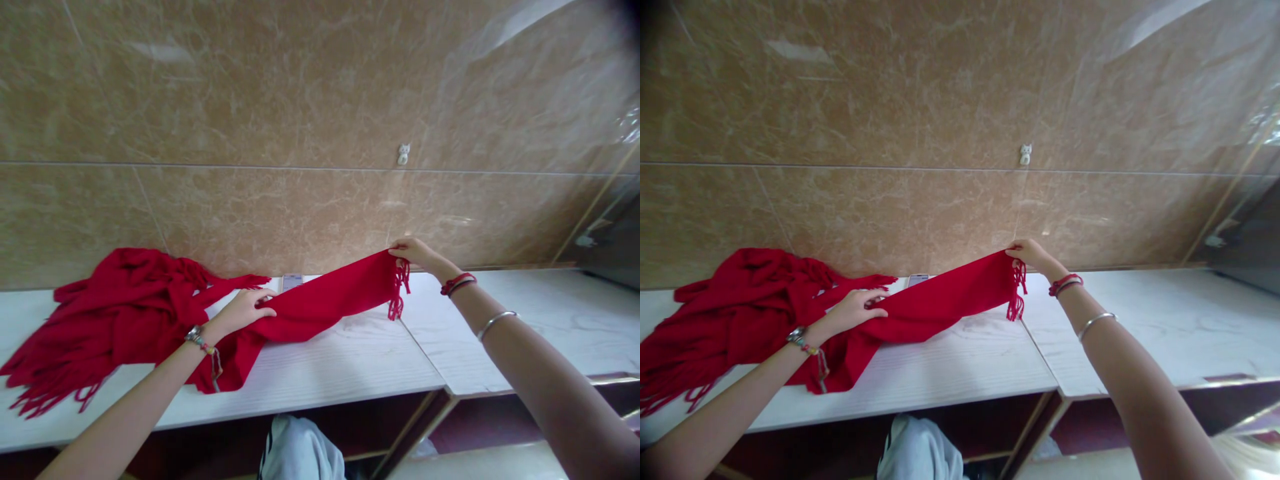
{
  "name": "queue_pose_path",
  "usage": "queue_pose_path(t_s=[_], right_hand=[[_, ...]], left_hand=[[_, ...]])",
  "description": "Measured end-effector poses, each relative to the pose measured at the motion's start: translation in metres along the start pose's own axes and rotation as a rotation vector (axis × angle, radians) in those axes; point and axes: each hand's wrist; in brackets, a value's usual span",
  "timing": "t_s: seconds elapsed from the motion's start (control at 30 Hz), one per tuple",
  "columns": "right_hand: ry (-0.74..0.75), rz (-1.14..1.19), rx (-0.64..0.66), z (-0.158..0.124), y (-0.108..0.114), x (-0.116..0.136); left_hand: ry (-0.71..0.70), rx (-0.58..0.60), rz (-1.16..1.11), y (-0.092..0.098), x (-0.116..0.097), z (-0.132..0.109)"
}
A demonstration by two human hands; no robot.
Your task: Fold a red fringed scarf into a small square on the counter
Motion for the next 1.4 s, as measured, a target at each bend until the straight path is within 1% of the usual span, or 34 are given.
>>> queue_pose_path(t_s=[0.07, 0.17, 0.23, 0.3, 0.37, 0.43, 0.5, 0.53, 0.57, 0.6, 0.63, 0.73, 0.77, 0.8, 0.83, 0.9, 0.97, 1.03, 1.07, 1.13, 1.23, 1.33, 1.37, 1.4], right_hand=[[0.04, -0.064, -0.033, 0.0, 0.003, -0.003], [0.085, -0.193, -0.074, 0.001, 0.007, -0.005], [0.119, -0.266, -0.094, 0.0, 0.008, -0.007], [0.155, -0.312, -0.081, -0.003, 0.006, -0.009], [0.168, -0.33, -0.022, -0.007, 0.003, -0.012], [0.125, -0.285, 0.025, -0.013, -0.003, -0.014], [0.035, -0.148, 0.042, -0.016, -0.008, -0.015], [-0.015, -0.054, 0.042, -0.017, -0.011, -0.015], [-0.062, 0.042, 0.038, -0.016, -0.014, -0.014], [-0.099, 0.127, 0.027, -0.015, -0.017, -0.013], [-0.122, 0.192, 0.006, -0.012, -0.019, -0.011], [-0.112, 0.278, -0.112, 0.001, -0.025, -0.006], [-0.095, 0.291, -0.147, 0.005, -0.025, -0.006], [-0.08, 0.303, -0.18, 0.008, -0.025, -0.006], [-0.071, 0.309, -0.21, 0.011, -0.024, -0.007], [-0.06, 0.281, -0.246, 0.014, -0.018, -0.011], [-0.058, 0.195, -0.257, 0.016, -0.01, -0.015], [-0.068, 0.102, -0.242, 0.015, -0.001, -0.018], [-0.078, 0.076, -0.221, 0.014, 0.003, -0.019], [-0.093, 0.075, -0.139, 0.01, 0.007, -0.019], [-0.145, 0.144, -0.011, 0.004, 0.005, -0.019], [-0.153, 0.101, -0.009, 0.001, -0.004, -0.02], [-0.126, 0.065, -0.027, 0.002, -0.007, -0.02], [-0.087, 0.029, -0.05, 0.004, -0.01, -0.02]], left_hand=[[0.03, 0.007, -0.028, 0.003, 0.001, 0.003], [0.043, 0.061, -0.093, 0.005, 0.003, 0.008], [0.055, 0.069, -0.13, 0.008, 0.006, 0.009], [0.067, 0.042, -0.152, 0.011, 0.007, 0.008], [0.07, 0.041, -0.129, 0.014, 0.009, 0.003], [0.052, 0.125, -0.046, 0.016, 0.011, -0.003], [0.027, 0.226, 0.048, 0.017, 0.014, -0.006], [0.022, 0.241, 0.085, 0.019, 0.017, -0.005], [0.029, 0.224, 0.116, 0.021, 0.021, -0.002], [0.053, 0.178, 0.141, 0.023, 0.025, 0.003], [0.088, 0.104, 0.159, 0.026, 0.029, 0.01], [0.245, -0.157, 0.141, 0.033, 0.04, 0.029], [0.278, -0.218, 0.1, 0.033, 0.041, 0.034], [0.288, -0.23, 0.038, 0.032, 0.041, 0.036], [0.285, -0.207, -0.044, 0.029, 0.04, 0.035], [0.269, -0.113, -0.258, 0.024, 0.033, 0.029], [0.275, -0.062, -0.467, 0.021, 0.023, 0.02], [0.281, 0.007, -0.547, 0.024, 0.013, 0.011], [0.274, 0.061, -0.529, 0.028, 0.009, 0.008], [0.241, 0.179, -0.422, 0.038, 0.004, 0.003], [0.161, 0.351, -0.268, 0.049, 0.008, -0.004], [0.119, 0.542, -0.16, 0.05, 0.023, -0.011], [0.118, 0.574, -0.098, 0.05, 0.03, -0.012], [0.128, 0.563, -0.02, 0.05, 0.037, -0.012]])
Point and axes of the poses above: each hand's wrist, its own z-axis towards the middle knuckle, its own y-axis out of the back of the hand, x = y × z, and after that the axes turned 4 degrees about z, right-handed
